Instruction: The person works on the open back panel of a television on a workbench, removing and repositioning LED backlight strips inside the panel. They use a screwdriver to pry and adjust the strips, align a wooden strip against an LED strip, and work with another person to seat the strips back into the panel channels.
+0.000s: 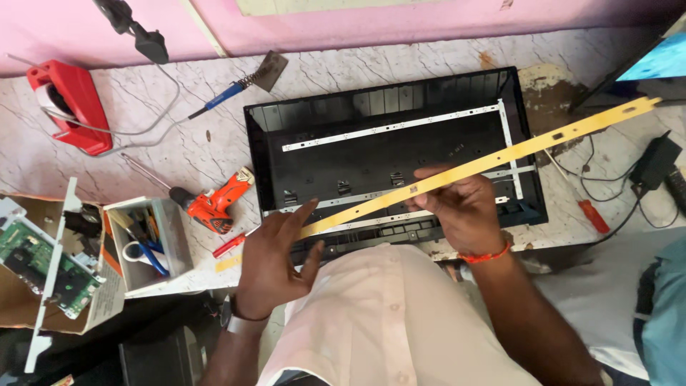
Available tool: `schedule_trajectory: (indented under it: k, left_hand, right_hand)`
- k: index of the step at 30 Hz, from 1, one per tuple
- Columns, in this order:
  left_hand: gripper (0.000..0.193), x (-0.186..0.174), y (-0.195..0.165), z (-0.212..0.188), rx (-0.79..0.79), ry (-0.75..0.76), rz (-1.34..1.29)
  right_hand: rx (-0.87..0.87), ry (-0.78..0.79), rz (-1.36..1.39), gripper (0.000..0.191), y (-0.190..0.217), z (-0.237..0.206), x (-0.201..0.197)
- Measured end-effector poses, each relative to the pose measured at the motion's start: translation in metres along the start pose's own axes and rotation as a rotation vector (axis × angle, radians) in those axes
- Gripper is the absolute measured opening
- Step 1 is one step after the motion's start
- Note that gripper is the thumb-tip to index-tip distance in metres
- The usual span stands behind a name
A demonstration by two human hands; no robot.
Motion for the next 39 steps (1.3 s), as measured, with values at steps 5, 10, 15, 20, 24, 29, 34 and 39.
schedule_trajectory:
  k: [5,10,15,20,24,29,34,39]
  left_hand:
    - [0.057,0.030,-0.024,0.018,-0.101,0.186,-0.096]
    - [0.049,0.065,-0.057,0.034,-0.028,0.250,-0.031]
    - [0.040,0.088,-0.079,0.044,0.001,0.279,-0.118]
    - [0.025,0.102,-0.092,0.051,0.019,0.210,-0.572]
    - [0.018,0.130,-0.083,0.048,-0.192,0.257,-0.799]
    - [0.028,0.154,-0.071,0.043,-0.271,0.281,-1.092]
    - [0.030,0.158,-0.064,0.044,-0.320,0.294,-1.101]
    - [0.034,0.153,-0.066,0.046,-0.391,0.353,-1.111]
  right_hand:
    - [0.003,-0.080,-0.077,0.031,0.016,-0.012,-0.014]
    - [-0.105,-0.053,-0.074,0.027,0.039,-0.019,-0.026]
    - [-0.145,0.002,-0.086,0.024,0.053,-0.028,-0.032]
    - [-0.141,0.078,-0.100,0.024,0.056,-0.035,-0.028]
    - [-0.112,0.025,-0.205,0.028,0.054,-0.038,-0.032]
    - [-0.184,0.046,-0.231,0.029,0.057,-0.041,-0.033]
    - [-0.190,0.023,-0.299,0.028,0.058,-0.039,-0.033]
    - [-0.184,0.017,-0.274,0.025,0.059,-0.037,-0.027]
Point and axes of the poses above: each hand's wrist, its own z-axis towards the middle knuckle, its own x-axis out of the palm, y = z × x, the point moved 6 cm from there along z, towards the middle knuckle, and after that the axes turned 1 degree about -y, right-handed, at the moved point
